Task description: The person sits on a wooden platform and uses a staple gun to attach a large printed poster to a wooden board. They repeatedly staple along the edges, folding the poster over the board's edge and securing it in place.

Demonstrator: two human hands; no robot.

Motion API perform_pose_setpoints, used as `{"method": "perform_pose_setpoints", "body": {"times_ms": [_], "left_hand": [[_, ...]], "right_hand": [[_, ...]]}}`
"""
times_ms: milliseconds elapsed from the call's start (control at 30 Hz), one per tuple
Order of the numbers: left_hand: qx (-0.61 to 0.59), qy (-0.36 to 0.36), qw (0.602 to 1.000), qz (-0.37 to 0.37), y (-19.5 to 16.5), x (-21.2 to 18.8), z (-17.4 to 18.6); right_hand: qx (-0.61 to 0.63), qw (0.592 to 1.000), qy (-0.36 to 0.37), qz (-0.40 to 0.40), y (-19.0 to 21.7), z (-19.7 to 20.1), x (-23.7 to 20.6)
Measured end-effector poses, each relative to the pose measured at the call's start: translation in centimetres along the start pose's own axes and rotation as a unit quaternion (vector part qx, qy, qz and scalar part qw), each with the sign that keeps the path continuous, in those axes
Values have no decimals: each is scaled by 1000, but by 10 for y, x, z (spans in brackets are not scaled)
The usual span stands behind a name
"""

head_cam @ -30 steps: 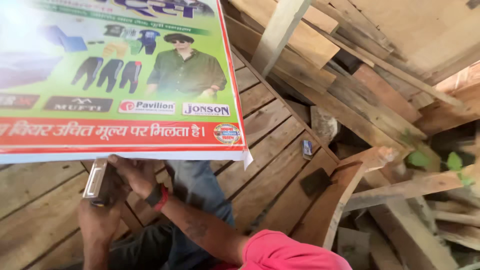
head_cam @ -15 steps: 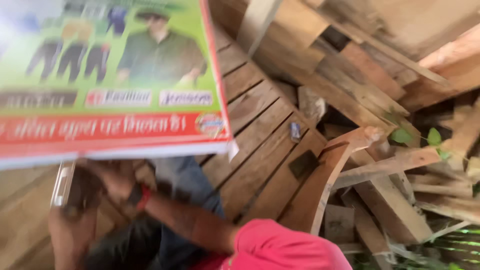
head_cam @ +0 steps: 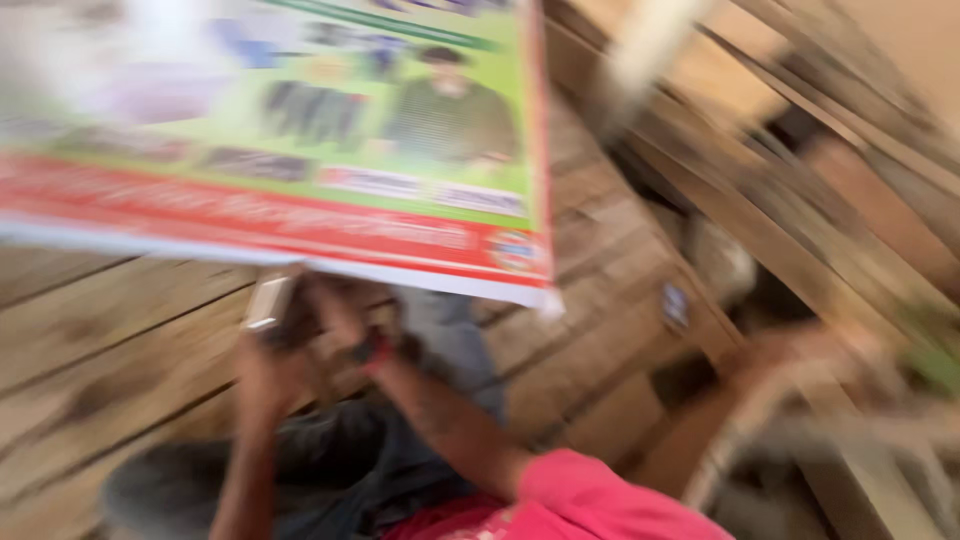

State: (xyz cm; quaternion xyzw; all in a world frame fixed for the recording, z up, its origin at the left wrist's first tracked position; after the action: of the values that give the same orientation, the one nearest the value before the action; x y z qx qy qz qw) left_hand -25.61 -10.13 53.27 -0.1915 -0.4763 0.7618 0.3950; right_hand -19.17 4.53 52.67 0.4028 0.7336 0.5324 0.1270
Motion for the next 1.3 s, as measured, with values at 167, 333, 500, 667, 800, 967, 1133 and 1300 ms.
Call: {"method": "perform_pose_setpoints", "body": {"times_ms": [167,333,500,667,800,967,1133,1300], "left_hand": [[8,-34,997,68,-10,1,1],[45,-69,990,111,-35,-1,6],[-9,-139,988,63,-43,-1,4],[-127,-139,981,47,-25,13,-12],[-144,-94,985,1,-2,10,-16],[-263,-75,958,82,57,-42,-36],[-425,-107,882,169,104,-88,-68],[-431,-86,883,168,113,-105,-72]], "right_hand": [[-3,998,-60,21,-14,11,4],[-4,997,-65,34,6,6,-4],[37,997,-50,43,12,2,-3],[48,997,-57,-7,-7,12,3],[32,999,-36,19,-12,17,10],[74,997,-19,-16,-7,8,4],[140,989,-40,-36,48,19,-35],[249,953,-151,-78,55,31,-43]]}}
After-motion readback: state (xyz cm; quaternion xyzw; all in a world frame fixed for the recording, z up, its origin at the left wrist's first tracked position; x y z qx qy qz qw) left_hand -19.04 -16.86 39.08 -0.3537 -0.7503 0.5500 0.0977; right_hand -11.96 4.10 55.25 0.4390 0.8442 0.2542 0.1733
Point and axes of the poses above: each hand's wrist, its own x-axis towards the middle knuckle, its own z-axis out of the back of the hand, y = z × x, the point moved 6 cm from there along x, towards the middle knuckle, and after that the axes turned 10 degrees about y, right-handed, at the moved point
